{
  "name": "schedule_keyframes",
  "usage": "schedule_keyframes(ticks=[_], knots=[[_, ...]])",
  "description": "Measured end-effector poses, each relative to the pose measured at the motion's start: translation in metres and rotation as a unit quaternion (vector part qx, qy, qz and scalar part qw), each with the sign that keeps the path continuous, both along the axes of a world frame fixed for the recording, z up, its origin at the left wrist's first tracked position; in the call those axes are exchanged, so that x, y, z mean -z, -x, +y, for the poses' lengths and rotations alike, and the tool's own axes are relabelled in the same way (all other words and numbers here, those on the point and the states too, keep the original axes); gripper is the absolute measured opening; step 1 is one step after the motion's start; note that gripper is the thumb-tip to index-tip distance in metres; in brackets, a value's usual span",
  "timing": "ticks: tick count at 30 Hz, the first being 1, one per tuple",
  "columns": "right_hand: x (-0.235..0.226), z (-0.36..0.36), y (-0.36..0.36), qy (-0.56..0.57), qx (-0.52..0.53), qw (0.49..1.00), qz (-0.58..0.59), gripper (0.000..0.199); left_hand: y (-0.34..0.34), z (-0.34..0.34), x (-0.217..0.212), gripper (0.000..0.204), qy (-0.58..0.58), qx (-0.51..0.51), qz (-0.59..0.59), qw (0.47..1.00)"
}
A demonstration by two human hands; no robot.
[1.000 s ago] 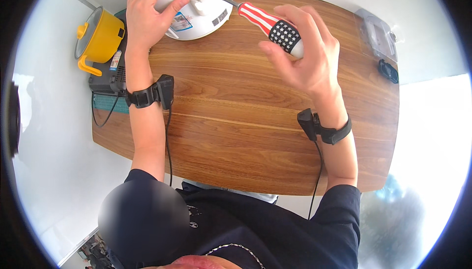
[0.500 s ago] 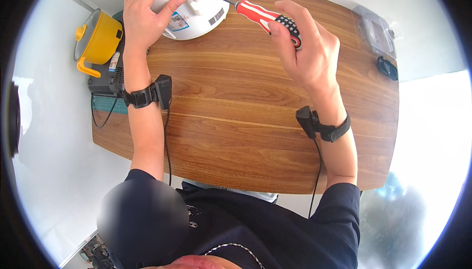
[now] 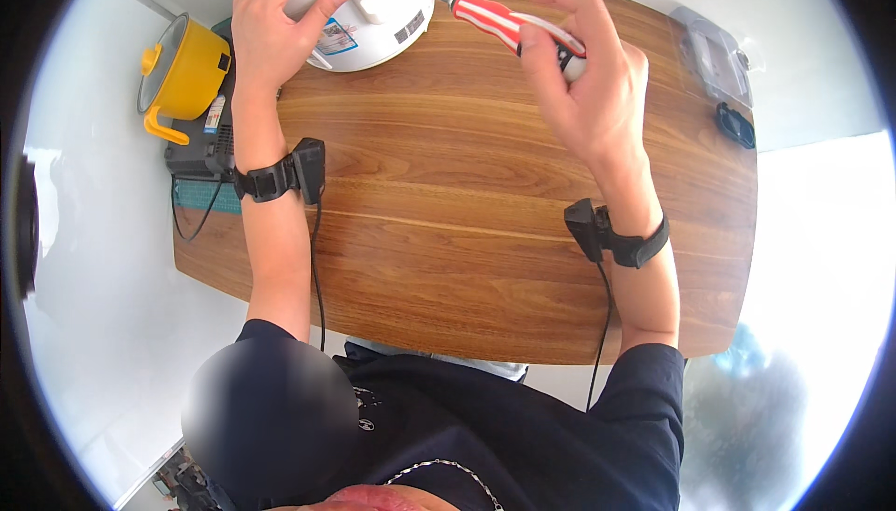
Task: The person uses a screwdriver to remove screws from the bottom of a black appliance and then from the lid of a white rice cooker. They place the removed screws on the table and set the lid aside.
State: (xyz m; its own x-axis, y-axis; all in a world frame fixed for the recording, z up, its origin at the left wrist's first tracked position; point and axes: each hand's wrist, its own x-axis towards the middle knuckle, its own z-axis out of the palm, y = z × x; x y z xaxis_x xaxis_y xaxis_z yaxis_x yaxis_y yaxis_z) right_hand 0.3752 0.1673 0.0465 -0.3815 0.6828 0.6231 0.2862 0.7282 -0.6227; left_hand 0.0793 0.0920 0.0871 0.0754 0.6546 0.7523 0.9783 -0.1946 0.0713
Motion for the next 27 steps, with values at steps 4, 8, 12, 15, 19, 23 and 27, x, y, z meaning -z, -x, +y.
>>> schedule_keyframes(ticks=[4,8,12,15,19,23,27], knots=[[0.0,-0.002,0.005,-0.001,-0.024,0.998,0.055,0.032,0.005,0.003,0.004,0.055,-0.016,0.003,0.01,1.0],[-0.002,-0.001,0.007,0.013,-0.027,0.998,0.049,0.03,0.005,0.002,0.004,0.055,-0.012,0.002,0.006,1.0],[-0.002,0.001,0.005,0.028,-0.024,0.999,0.029,0.026,0.006,0.002,0.004,0.055,-0.01,0.001,0.006,1.0],[0.002,0.003,0.004,0.047,-0.011,0.998,0.027,0.026,0.006,0.003,0.004,0.054,-0.012,0.0,0.011,1.0],[-0.005,-0.005,0.002,0.028,0.037,0.997,-0.064,0.031,0.008,0.003,0.005,0.054,-0.012,0.002,0.012,1.0],[-0.001,-0.006,0.006,-0.047,0.019,0.999,0.0,0.039,0.008,0.004,0.006,0.054,-0.015,0.005,0.015,1.0],[-0.003,-0.006,0.009,-0.119,-0.017,0.991,0.062,0.046,0.008,0.004,0.006,0.052,-0.018,0.009,0.017,1.0]])
